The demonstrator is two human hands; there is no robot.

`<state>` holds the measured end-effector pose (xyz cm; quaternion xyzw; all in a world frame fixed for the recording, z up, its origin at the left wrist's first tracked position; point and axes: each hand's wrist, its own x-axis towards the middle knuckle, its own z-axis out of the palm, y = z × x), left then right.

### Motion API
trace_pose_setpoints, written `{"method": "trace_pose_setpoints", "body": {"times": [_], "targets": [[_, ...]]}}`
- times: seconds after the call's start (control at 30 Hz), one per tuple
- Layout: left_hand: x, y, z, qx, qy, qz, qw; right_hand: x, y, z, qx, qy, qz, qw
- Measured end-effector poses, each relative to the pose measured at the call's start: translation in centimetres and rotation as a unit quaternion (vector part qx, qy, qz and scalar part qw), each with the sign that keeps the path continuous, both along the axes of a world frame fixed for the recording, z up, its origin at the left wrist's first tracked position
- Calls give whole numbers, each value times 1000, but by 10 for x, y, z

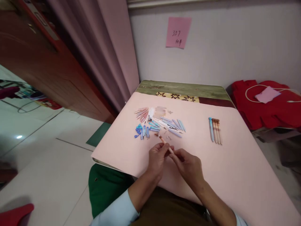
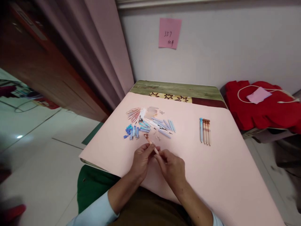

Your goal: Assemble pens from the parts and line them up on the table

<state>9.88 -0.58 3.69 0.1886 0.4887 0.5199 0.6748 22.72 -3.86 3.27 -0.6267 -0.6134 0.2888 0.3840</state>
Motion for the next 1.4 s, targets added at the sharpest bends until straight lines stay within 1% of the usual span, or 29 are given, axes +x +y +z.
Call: {"method": "trace_pose_setpoints", "body": {"times": [0.03, 0.1, 0.2, 0.27, 0.3, 0.33, 0.37, 0.43, 0.47, 0.53, 0.6, 0.63, 0.67, 0.7, 0.73, 0.77, 0.8, 0.83, 0.87, 0.9, 0.97, 1.0, 1.03, 1.07, 1.1, 1.13, 1.2, 1.3, 1.4], "targets": [[3, 2, 2, 4, -4, -6, 1000, 2, 2, 2, -4, 12, 3, 1000], [9, 8, 6, 16, 1, -12, 1000, 5, 9, 8, -50, 94, 23, 994], [8, 17, 11, 34, 44, -37, 998, 8, 18, 12, -136, 222, 39, 965], [-4, 26, 12, 63, 108, -74, 989, 11, 23, 12, -157, 248, 20, 956], [-13, 32, 12, 91, 157, -92, 979, 13, 24, 11, -158, 251, 6, 955], [-23, 38, 11, 128, 224, -87, 962, 15, 25, 9, -156, 254, -9, 955], [-35, 45, 10, 179, 304, -68, 933, 18, 25, 8, -153, 257, -22, 954], [-55, 58, 5, 263, 444, -89, 852, 23, 26, 4, -152, 270, -38, 950], [-62, 64, 2, 292, 499, -116, 808, 25, 26, 3, -155, 278, -42, 947], [-70, 74, -6, 322, 593, -180, 716, 28, 27, 1, -167, 295, -46, 940], [-70, 80, -12, 334, 654, -230, 639, 29, 26, 1, -179, 310, -48, 933], [-69, 82, -15, 339, 673, -245, 611, 29, 26, 1, -183, 315, -48, 930], [-68, 83, -16, 343, 685, -254, 591, 29, 25, 1, -184, 320, -48, 928], [-67, 84, -17, 347, 691, -259, 579, 29, 24, 2, -184, 323, -48, 927], [-66, 84, -17, 350, 691, -260, 577, 28, 22, 3, -184, 325, -48, 926], [-66, 84, -16, 352, 683, -258, 586, 28, 21, 4, -185, 327, -49, 926], [-65, 83, -14, 351, 667, -252, 607, 27, 20, 5, -186, 328, -50, 925], [-65, 83, -11, 346, 643, -241, 639, 25, 18, 7, -187, 329, -53, 924], [-63, 82, -7, 334, 607, -226, 684, 24, 17, 9, -186, 330, -55, 924], [-61, 81, -2, 316, 557, -208, 739, 22, 15, 11, -184, 332, -55, 924], [-54, 79, 9, 260, 411, -166, 858, 17, 13, 17, -178, 337, -50, 923], [-49, 78, 15, 226, 318, -148, 909, 14, 11, 20, -176, 339, -45, 923], [-45, 77, 20, 192, 222, -133, 947, 11, 10, 23, -174, 340, -39, 923], [-41, 76, 26, 161, 131, -119, 971, 8, 9, 26, -172, 340, -34, 924], [-37, 76, 31, 133, 53, -106, 984, 5, 9, 28, -170, 339, -31, 925], [-34, 75, 35, 107, -10, -94, 990, 2, 8, 31, -167, 338, -27, 926], [-31, 75, 41, 64, -92, -74, 991, -2, 7, 35, -158, 333, -22, 930], [-29, 75, 44, 35, -137, -61, 988, -6, 8, 37, -149, 324, -20, 934], [-28, 73, 44, 47, -142, -48, 988, -7, 10, 36, -149, 319, -27, 936]]}}
